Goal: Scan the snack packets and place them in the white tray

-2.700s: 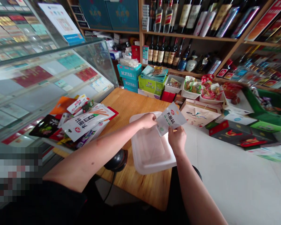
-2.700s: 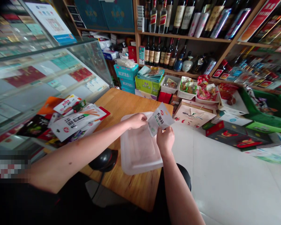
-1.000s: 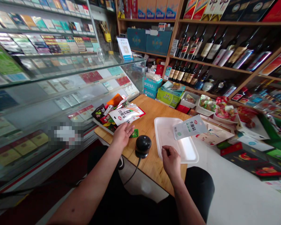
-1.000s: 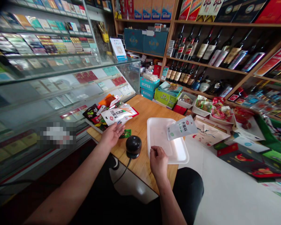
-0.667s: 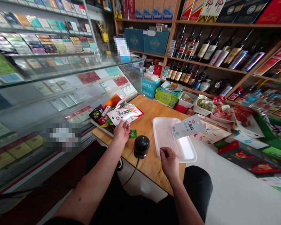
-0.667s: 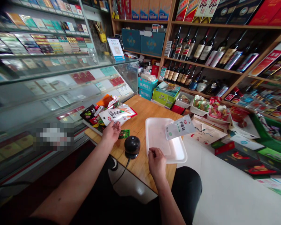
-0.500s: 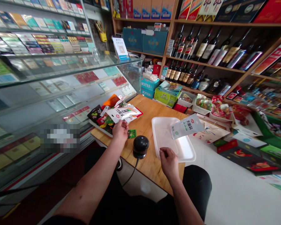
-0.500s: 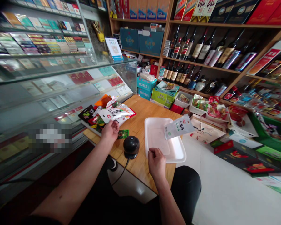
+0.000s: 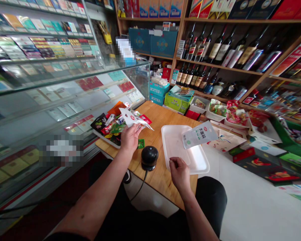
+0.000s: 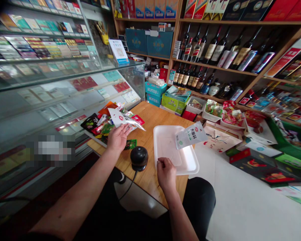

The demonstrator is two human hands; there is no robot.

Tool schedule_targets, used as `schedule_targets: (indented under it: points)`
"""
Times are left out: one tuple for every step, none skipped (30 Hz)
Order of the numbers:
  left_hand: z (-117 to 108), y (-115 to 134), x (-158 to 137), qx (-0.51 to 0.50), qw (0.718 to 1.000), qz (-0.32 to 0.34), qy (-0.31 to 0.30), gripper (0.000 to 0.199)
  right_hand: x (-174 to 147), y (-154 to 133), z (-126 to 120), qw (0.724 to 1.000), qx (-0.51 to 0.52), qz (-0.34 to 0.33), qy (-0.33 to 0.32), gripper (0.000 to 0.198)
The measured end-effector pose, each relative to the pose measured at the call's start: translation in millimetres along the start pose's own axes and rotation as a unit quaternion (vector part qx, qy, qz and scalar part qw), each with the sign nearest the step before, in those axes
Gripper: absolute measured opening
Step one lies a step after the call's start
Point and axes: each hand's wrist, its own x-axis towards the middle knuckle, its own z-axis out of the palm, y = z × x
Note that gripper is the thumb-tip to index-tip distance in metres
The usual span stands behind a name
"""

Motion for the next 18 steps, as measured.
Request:
schedule_targets:
  points:
    - [5.3, 1.3, -3.9, -0.002, 1.0, -0.001, -0.012, 0.026, 0.9, -1.3, 0.1, 1.0, 0.0, -0.002, 0.0, 0.021]
    - [10.7, 2.3, -8.2, -0.004, 1.0, -0.004, -0.021, 0.025, 1.8, -2.7, 0.1, 1.0, -0.001, -0.004, 0.001, 0.02]
    - [15.9, 3.2, -12.8, -0.005, 1.0, -0.01, -0.026, 0.024, 2.7, -4.0, 0.0, 1.0, -0.002, -0.008, 0.005, 0.02]
    - [20.9, 3.8, -17.8, -0.007, 0.999, -0.016, -0.03, 0.023, 3.8, -5.5, -0.1, 1.0, -0.004, -0.012, 0.01, 0.019]
    - [25.7, 4.1, -23.0, -0.009, 0.999, -0.023, -0.035, 0.022, 5.1, -6.9, -0.4, 1.0, -0.005, -0.015, 0.017, 0.019]
    - [30.3, 4.2, -28.5, -0.009, 0.999, -0.029, -0.041, 0.022, 6.6, -8.5, -0.7, 1.0, -0.007, -0.018, 0.025, 0.018]
    - [34.6, 4.1, -34.1, -0.009, 0.998, -0.035, -0.047, 0.021, 8.4, -10.2, -1.1, 0.999, -0.009, -0.024, 0.035, 0.018]
    - [38.8, 3.8, -39.8, -0.008, 0.998, -0.04, -0.052, 0.02, 10.5, -11.9, -1.6, 0.998, -0.013, -0.035, 0.048, 0.018]
    - [42.8, 3.3, -45.4, -0.007, 0.997, -0.045, -0.057, 0.02, 12.9, -13.7, -2.2, 0.997, -0.018, -0.051, 0.062, 0.018]
    - [46.7, 2.7, -50.9, -0.005, 0.997, -0.05, -0.062, 0.019, 15.6, -15.6, -2.7, 0.994, -0.025, -0.072, 0.076, 0.02]
    - [50.5, 2.1, -56.1, -0.003, 0.996, -0.056, -0.067, 0.018, 18.5, -17.5, -3.2, 0.991, -0.034, -0.094, 0.088, 0.022]
    - [54.1, 1.5, -60.8, 0.0, 0.996, -0.061, -0.072, 0.018, 21.4, -19.3, -3.6, 0.988, -0.043, -0.115, 0.097, 0.024]
    - [57.6, 1.0, -64.9, 0.002, 0.995, -0.066, -0.078, 0.018, 24.2, -20.9, -3.8, 0.984, -0.053, -0.132, 0.104, 0.028]
    - [61.1, 0.7, -68.4, 0.004, 0.994, -0.071, -0.085, 0.017, 26.9, -22.4, -3.8, 0.982, -0.061, -0.142, 0.109, 0.032]
    - [64.5, 0.6, -71.2, 0.006, 0.993, -0.076, -0.092, 0.017, 29.2, -23.7, -3.5, 0.98, -0.067, -0.148, 0.111, 0.036]
    - [67.8, 0.7, -73.5, 0.008, 0.992, -0.08, -0.1, 0.016, 31.3, -24.9, -3.0, 0.98, -0.073, -0.15, 0.112, 0.039]
    - [71.0, 1.0, -75.5, 0.011, 0.99, -0.083, -0.109, 0.015, 33.0, -26.0, -2.5, 0.98, -0.077, -0.146, 0.11, 0.042]
    - [74.0, 1.3, -77.2, 0.017, 0.989, -0.087, -0.119, 0.014, 34.5, -27.0, -2.0, 0.982, -0.079, -0.137, 0.106, 0.042]
